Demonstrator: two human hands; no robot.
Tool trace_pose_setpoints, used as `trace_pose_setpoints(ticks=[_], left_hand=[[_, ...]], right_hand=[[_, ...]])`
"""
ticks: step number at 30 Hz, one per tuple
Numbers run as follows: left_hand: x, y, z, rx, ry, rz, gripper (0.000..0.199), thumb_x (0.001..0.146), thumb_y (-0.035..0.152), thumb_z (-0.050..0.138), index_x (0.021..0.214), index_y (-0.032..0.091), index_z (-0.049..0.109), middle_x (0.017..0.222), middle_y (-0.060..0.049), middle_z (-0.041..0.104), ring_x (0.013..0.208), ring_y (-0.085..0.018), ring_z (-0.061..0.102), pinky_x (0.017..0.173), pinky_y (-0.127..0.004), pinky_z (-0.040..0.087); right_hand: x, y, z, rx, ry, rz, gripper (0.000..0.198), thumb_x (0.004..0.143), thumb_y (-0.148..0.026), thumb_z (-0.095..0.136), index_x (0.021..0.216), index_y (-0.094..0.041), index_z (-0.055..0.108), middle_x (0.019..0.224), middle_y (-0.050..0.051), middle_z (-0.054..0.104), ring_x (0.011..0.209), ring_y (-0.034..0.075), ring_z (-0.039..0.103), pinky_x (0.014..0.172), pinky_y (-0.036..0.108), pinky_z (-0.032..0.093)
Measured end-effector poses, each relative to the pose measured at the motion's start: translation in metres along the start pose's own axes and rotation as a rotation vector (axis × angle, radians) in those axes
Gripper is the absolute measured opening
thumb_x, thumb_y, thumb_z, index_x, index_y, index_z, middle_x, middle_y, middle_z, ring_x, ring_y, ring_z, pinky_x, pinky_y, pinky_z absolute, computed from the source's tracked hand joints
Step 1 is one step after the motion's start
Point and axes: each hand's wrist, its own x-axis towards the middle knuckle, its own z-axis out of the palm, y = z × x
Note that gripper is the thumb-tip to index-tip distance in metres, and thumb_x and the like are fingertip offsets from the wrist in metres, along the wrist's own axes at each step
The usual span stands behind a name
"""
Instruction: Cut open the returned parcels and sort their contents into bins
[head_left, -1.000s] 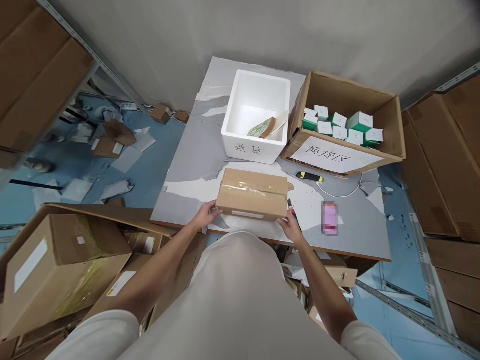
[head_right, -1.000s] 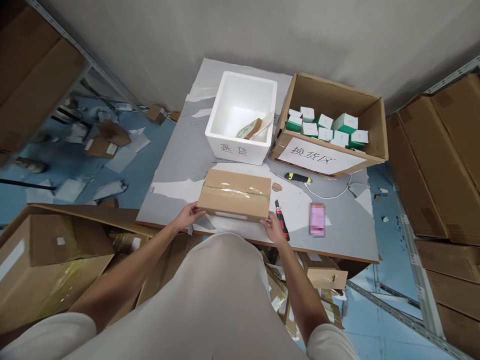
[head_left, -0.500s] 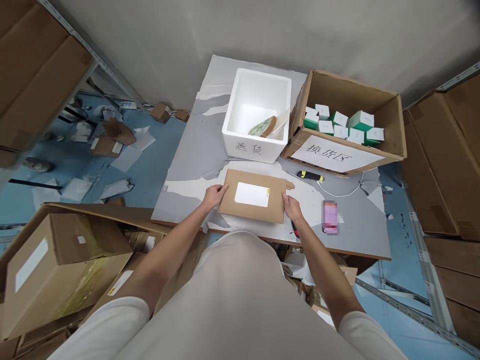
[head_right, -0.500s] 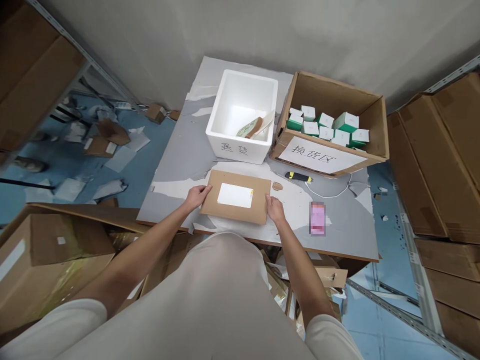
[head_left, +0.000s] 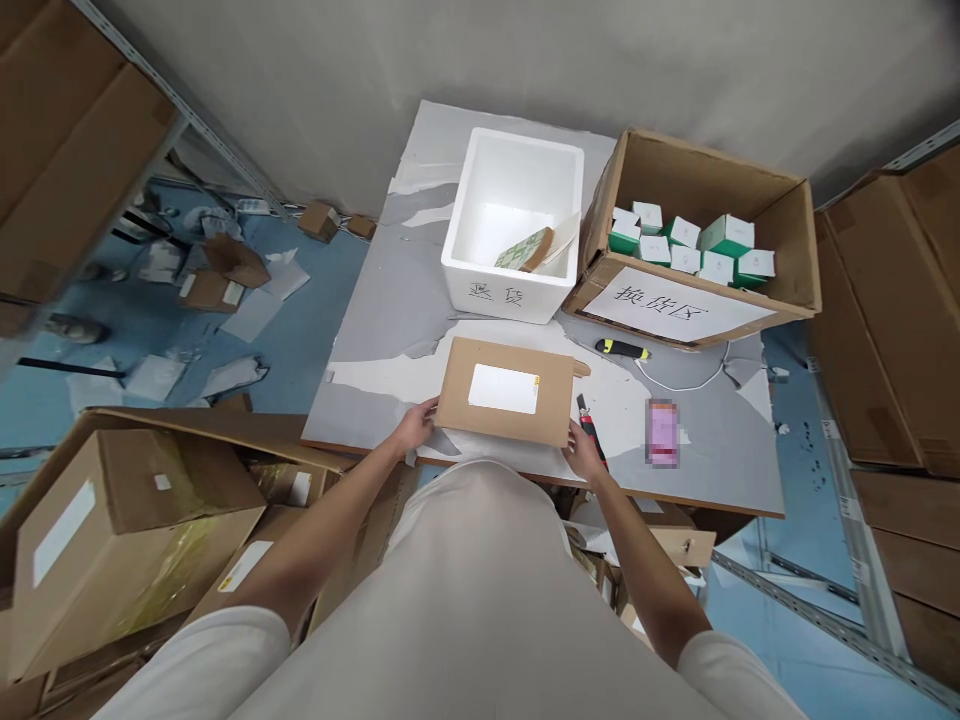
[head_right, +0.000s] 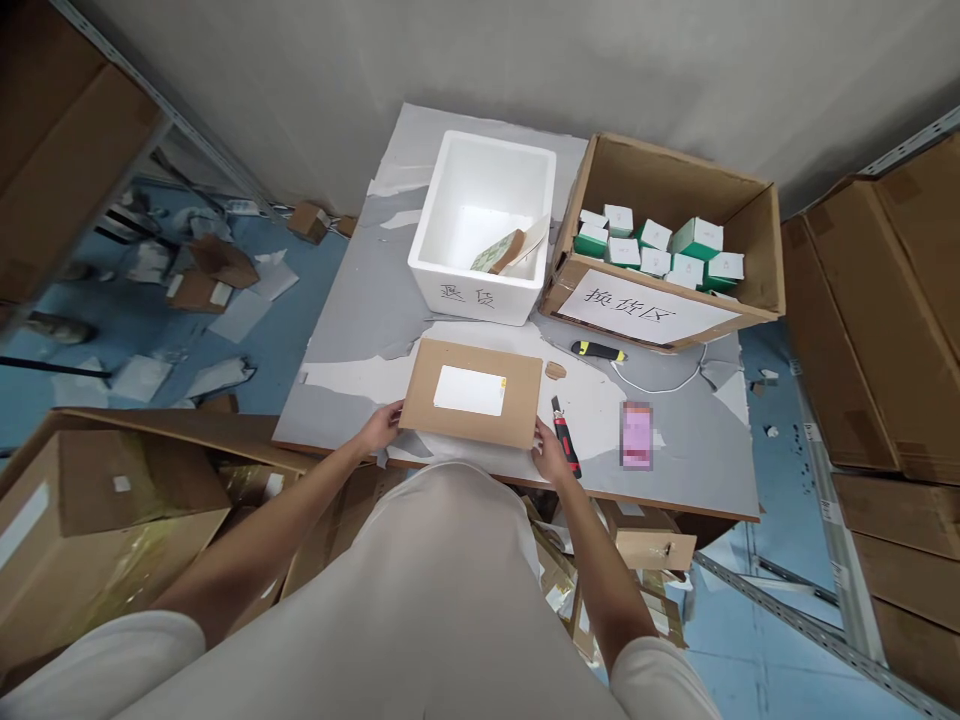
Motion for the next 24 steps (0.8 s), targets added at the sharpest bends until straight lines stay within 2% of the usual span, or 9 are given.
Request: trace_pose_setpoints(ticks=[3, 5, 8, 11, 14, 18, 24], left_hand=[[-0.009, -0.009, 0.004, -0.017, -0.137, 0.005, 0.051, 0.056, 0.025, 0.065, 0.107, 0.018, 0.066, 0.105, -0.009, 0.069, 0.102, -0.028, 0.063, 0.095, -0.043, 0.046], [-0.013, -0.008, 0.007, -0.02, -0.152, -0.007, 0.047, 0.058, 0.03, 0.069, 0.103, 0.018, 0.067, 0.101, -0.009, 0.07, 0.101, -0.029, 0.063, 0.095, -0.044, 0.046], [-0.017, 0.004, 0.006, -0.01, -0.125, 0.011, 0.045, 0.063, 0.042, 0.069, 0.1, 0.017, 0.067, 0.099, -0.01, 0.07, 0.098, -0.028, 0.063, 0.091, -0.042, 0.049], [-0.019, 0.027, -0.003, 0.122, -0.041, 0.099, 0.044, 0.07, 0.05, 0.062, 0.098, 0.016, 0.068, 0.099, -0.01, 0.068, 0.093, -0.025, 0.062, 0.081, -0.036, 0.051], [-0.015, 0.057, -0.01, 0.334, 0.045, 0.16, 0.043, 0.077, 0.054, 0.053, 0.087, 0.015, 0.068, 0.085, -0.008, 0.067, 0.079, -0.02, 0.059, 0.07, -0.029, 0.048], [-0.001, 0.087, -0.008, 0.527, 0.13, 0.144, 0.048, 0.081, 0.058, 0.044, 0.064, 0.016, 0.061, 0.061, -0.002, 0.057, 0.062, -0.014, 0.047, 0.06, -0.025, 0.037], [0.017, 0.096, -0.002, 0.546, 0.165, 0.056, 0.052, 0.081, 0.061, 0.042, 0.052, 0.018, 0.048, 0.051, 0.002, 0.043, 0.056, -0.012, 0.038, 0.054, -0.024, 0.028]], right_hand=[[-0.009, 0.0, 0.008, -0.039, -0.069, -0.014, 0.065, 0.067, -0.027, 0.067, 0.129, -0.025, 0.05, 0.124, 0.007, 0.06, 0.109, 0.022, 0.057, 0.097, 0.042, 0.044], [-0.012, -0.004, 0.011, -0.052, -0.08, -0.029, 0.057, 0.071, -0.03, 0.064, 0.126, -0.023, 0.052, 0.12, 0.007, 0.061, 0.108, 0.022, 0.057, 0.097, 0.042, 0.044], [-0.013, -0.015, 0.007, -0.085, -0.06, -0.067, 0.04, 0.078, -0.037, 0.057, 0.115, -0.021, 0.057, 0.115, 0.009, 0.06, 0.103, 0.023, 0.057, 0.09, 0.039, 0.047], [-0.013, -0.036, -0.008, -0.244, -0.021, -0.153, 0.031, 0.085, -0.046, 0.047, 0.096, -0.02, 0.061, 0.101, 0.009, 0.059, 0.095, 0.023, 0.056, 0.084, 0.038, 0.048], [-0.006, -0.064, -0.022, -0.432, 0.043, -0.203, 0.042, 0.092, -0.05, 0.03, 0.077, -0.021, 0.056, 0.084, 0.008, 0.058, 0.085, 0.023, 0.054, 0.082, 0.038, 0.045], [0.011, -0.09, -0.027, -0.541, 0.074, -0.14, 0.055, 0.093, -0.057, 0.016, 0.071, -0.021, 0.05, 0.076, 0.009, 0.058, 0.077, 0.023, 0.055, 0.075, 0.035, 0.043], [0.036, -0.097, -0.025, -0.533, 0.081, -0.034, 0.065, 0.088, -0.067, 0.016, 0.066, -0.019, 0.053, 0.074, 0.011, 0.064, 0.074, 0.022, 0.057, 0.07, 0.031, 0.041]])
